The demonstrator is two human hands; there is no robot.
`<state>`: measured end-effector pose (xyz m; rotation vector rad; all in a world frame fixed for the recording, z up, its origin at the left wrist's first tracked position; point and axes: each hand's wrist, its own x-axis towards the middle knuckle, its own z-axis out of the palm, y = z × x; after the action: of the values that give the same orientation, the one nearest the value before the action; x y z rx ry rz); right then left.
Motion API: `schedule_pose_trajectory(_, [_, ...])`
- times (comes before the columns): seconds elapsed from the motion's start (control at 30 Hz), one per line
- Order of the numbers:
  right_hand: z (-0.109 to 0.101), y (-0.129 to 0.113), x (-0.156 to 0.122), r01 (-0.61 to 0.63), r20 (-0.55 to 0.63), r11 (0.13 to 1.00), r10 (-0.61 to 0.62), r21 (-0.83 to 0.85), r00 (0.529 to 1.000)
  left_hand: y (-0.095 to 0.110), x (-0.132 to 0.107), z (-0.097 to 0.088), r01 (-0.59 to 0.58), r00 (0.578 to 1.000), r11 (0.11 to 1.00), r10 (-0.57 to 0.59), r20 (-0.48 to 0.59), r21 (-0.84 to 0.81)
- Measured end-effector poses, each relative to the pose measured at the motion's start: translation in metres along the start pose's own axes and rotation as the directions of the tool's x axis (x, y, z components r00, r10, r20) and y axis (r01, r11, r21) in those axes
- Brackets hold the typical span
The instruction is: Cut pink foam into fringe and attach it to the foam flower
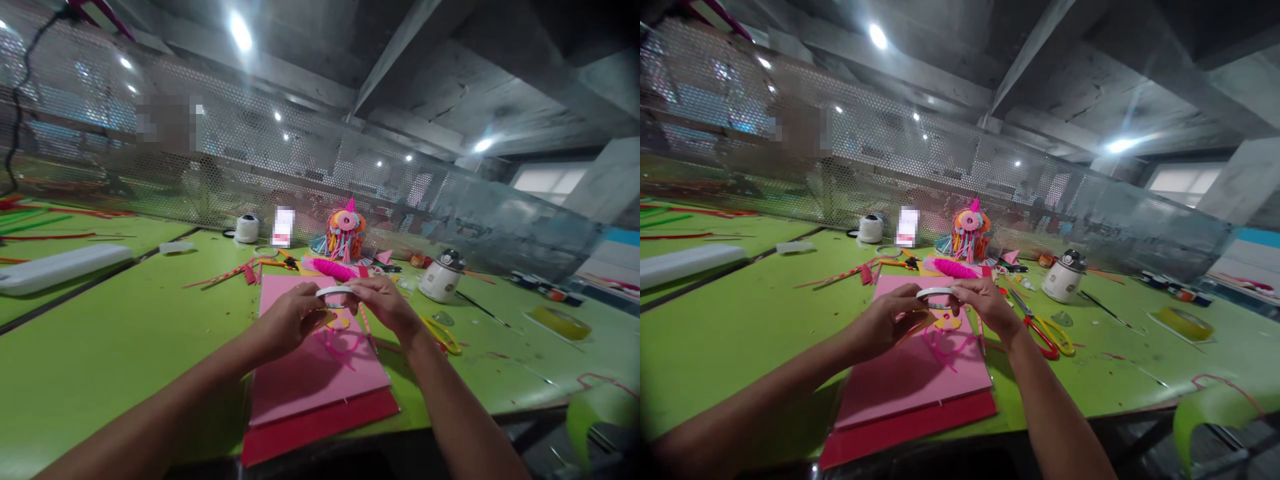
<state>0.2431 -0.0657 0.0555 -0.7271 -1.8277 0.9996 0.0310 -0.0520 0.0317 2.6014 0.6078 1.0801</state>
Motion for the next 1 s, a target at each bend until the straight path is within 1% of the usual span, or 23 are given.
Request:
schedule_pose_trajectory(0.13, [0.002,-0.005,0.0,-0.01,0.051,0.989,0.018,-0.148,0.999,0.002,0.0,0.003,-0.053,0.999,0.994,0.052,0.005,0.1])
schedule_pose_trajectory(0.2, [0.003,-0.007,0.0,-0.008,0.041,0.982,0.017,-0.191,0.999,0.002,0.0,0.004,-0.049,0.999,0.993,0.048,0.007,0.104])
schedule_pose_trajectory(0.23, [0.004,-0.007,-0.001,-0.013,0.022,0.983,0.017,-0.185,1.0,0.002,0.001,0.004,-0.041,0.999,0.995,0.04,0.01,0.092])
schedule_pose_trajectory(0.27, [0.004,-0.007,-0.001,-0.019,-0.003,0.987,0.019,-0.159,1.0,0.002,0.001,0.004,-0.026,1.0,0.997,0.025,0.013,0.07])
schedule_pose_trajectory(0.33, [0.004,-0.004,-0.001,-0.023,-0.066,0.999,0.02,-0.048,0.998,0.001,0.002,0.003,0.021,0.999,1.0,-0.021,0.024,-0.004])
schedule_pose_trajectory(0.4, [0.003,-0.001,-0.001,-0.002,-0.125,0.994,0.016,0.113,0.992,0.0,0.002,0.001,0.069,0.996,0.99,-0.061,0.065,-0.125])
schedule_pose_trajectory(0.47, [0.002,0.003,-0.001,0.051,-0.162,0.963,-0.008,0.265,0.987,-0.001,0.003,-0.002,0.097,0.991,0.955,-0.066,0.117,-0.281])
schedule_pose_trajectory(0.53, [0.0,0.006,0.0,0.09,-0.153,0.932,-0.038,0.35,0.988,-0.002,0.003,-0.005,0.112,0.988,0.9,-0.055,0.145,-0.422])
schedule_pose_trajectory(0.6, [-0.001,0.008,0.0,0.1,-0.118,0.92,-0.059,0.38,0.991,-0.002,0.003,-0.006,0.14,0.988,0.842,-0.084,0.13,-0.521])
schedule_pose_trajectory(0.67, [-0.003,0.009,0.001,0.095,-0.084,0.918,-0.068,0.385,0.994,-0.002,0.003,-0.007,0.179,0.984,0.801,-0.144,0.106,-0.571])
schedule_pose_trajectory(0.7, [-0.004,0.01,0.001,0.088,-0.067,0.921,-0.067,0.38,0.995,-0.002,0.003,-0.007,0.188,0.982,0.796,-0.165,0.093,-0.575])
schedule_pose_trajectory(0.77, [-0.006,0.011,0.001,0.065,-0.027,0.931,-0.059,0.359,0.998,-0.001,0.003,-0.008,0.178,0.984,0.834,-0.162,0.077,-0.522])
schedule_pose_trajectory(0.83, [-0.009,0.011,0.001,0.037,0.008,0.945,-0.042,0.325,0.999,-0.001,0.004,-0.009,0.156,0.988,0.906,-0.134,0.082,-0.395])
schedule_pose_trajectory(0.9, [-0.01,0.01,0.002,0.01,0.036,0.962,-0.021,0.271,0.999,0.0,0.004,-0.009,0.14,0.989,0.959,-0.123,0.084,-0.247])
schedule_pose_trajectory(1.0, [-0.009,0.008,0.001,-0.003,0.043,0.99,-0.003,0.143,0.999,-0.001,0.004,-0.006,0.101,0.994,0.992,-0.097,0.053,-0.081])
